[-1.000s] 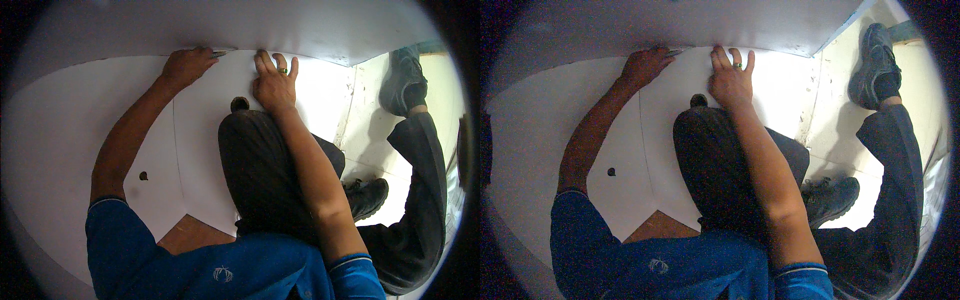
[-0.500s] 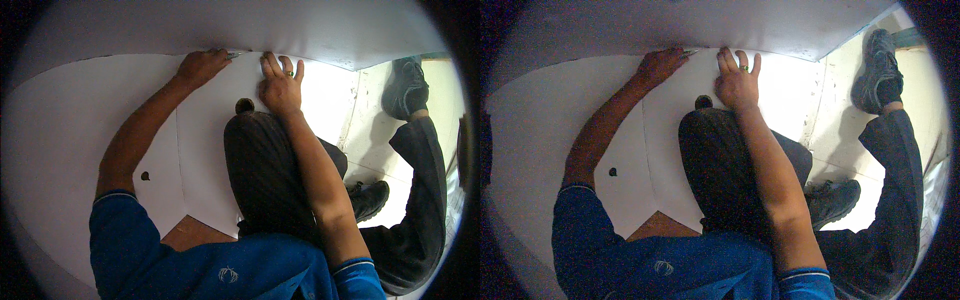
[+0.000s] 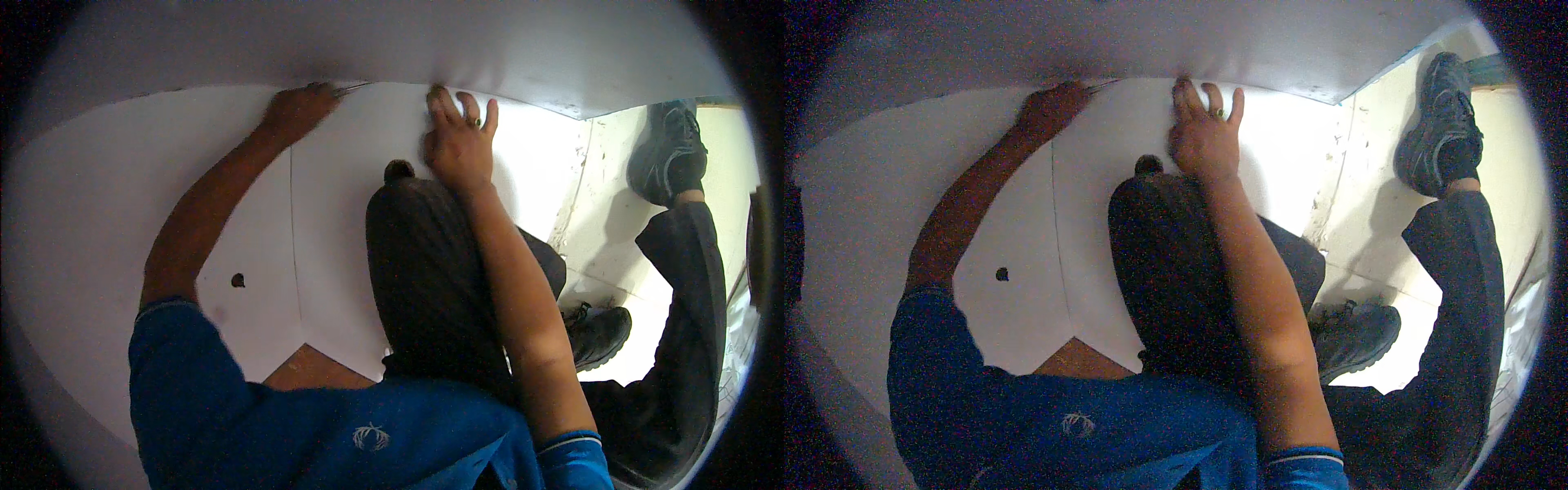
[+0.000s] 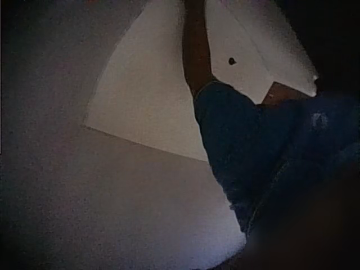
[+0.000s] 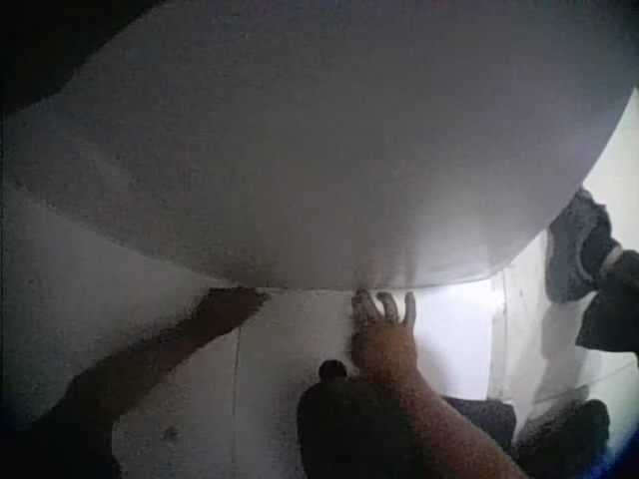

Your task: The person kneels inside a cabinet and uses a utility knife to trim the edges of white panels along the interior seams. They repeatedly score the panel edges to remove excess material and ensure a flush fit.

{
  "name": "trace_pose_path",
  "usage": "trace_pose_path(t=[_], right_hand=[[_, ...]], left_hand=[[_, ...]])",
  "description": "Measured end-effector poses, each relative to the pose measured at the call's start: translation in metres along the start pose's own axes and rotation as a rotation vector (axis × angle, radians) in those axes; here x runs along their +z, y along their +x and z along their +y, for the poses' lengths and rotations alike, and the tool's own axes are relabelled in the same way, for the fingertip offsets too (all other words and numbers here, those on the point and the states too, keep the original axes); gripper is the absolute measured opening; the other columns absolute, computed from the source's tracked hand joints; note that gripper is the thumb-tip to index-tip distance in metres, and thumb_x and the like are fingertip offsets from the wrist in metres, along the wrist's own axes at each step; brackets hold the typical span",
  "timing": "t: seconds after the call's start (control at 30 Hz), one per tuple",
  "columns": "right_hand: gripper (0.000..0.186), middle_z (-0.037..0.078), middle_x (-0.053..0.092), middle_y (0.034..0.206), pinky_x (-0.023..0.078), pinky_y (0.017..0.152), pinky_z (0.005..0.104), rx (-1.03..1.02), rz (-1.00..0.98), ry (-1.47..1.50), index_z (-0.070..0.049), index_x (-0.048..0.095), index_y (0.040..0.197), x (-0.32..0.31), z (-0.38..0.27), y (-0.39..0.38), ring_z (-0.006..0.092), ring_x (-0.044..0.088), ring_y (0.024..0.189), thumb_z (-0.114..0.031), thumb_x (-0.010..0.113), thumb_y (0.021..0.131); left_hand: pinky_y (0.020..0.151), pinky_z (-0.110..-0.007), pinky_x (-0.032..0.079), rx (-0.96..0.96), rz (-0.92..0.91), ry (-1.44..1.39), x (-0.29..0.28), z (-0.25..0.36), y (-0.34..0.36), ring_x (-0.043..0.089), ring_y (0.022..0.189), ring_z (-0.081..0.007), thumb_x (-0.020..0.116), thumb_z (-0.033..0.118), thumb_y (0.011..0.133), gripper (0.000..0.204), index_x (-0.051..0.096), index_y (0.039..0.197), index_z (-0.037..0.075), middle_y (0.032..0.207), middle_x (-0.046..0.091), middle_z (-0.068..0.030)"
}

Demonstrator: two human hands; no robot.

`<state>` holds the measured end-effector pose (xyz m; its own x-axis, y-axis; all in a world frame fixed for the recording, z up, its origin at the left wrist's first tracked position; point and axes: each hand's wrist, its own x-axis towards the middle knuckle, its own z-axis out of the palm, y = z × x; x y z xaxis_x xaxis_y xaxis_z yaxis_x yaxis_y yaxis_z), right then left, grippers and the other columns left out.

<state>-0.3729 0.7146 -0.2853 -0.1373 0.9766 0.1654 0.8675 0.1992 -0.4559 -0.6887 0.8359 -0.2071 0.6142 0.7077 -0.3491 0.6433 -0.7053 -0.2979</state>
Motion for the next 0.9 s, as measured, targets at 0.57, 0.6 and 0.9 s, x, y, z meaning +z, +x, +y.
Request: trace_pose_path(t=[0.57,0.6,0.9], right_hand=[[0.072,0.005,0.050,0.162,0.029,0.124,0.0548,-0.408,-0.192,0.046,-0.014,0.052,0.155,0.019,-0.011,0.055,0.0339,0.046,0.148,-0.008,0.064,0.085],[0.071,0.006,0.052,0.160,0.029,0.123,0.0552,-0.311,-0.175,0.019,-0.014,0.052,0.154,0.014,-0.013,0.050,0.0350,0.047,0.146,-0.009,0.065,0.084],[0.047,0.023,0.074,0.125,0.052,0.104,0.0408,0.360,-0.098,0.752,-0.001,0.068,0.136,-0.074,-0.018,-0.026,0.0342,0.068,0.118,-0.037,0.062,0.106]], left_hand=[[0.084,-0.047,0.053,-1.301,0.409,-0.904,0.040,0.191,-0.157,0.068,0.094,-0.0361,0.066,0.037,0.102,0.041,0.066,0.121,0.001,0.103,0.072,-0.0184],[0.085,-0.046,0.052,-1.369,0.433,-0.988,0.045,0.206,-0.164,0.068,0.096,-0.0341,0.066,0.034,0.102,0.040,0.066,0.123,0.001,0.105,0.071,-0.0183],[0.086,-0.036,0.054,-1.055,0.724,-1.386,-0.070,0.218,-0.099,0.066,0.101,-0.0227,0.076,0.018,0.095,0.051,0.059,0.142,0.005,0.116,0.069,-0.0100]])
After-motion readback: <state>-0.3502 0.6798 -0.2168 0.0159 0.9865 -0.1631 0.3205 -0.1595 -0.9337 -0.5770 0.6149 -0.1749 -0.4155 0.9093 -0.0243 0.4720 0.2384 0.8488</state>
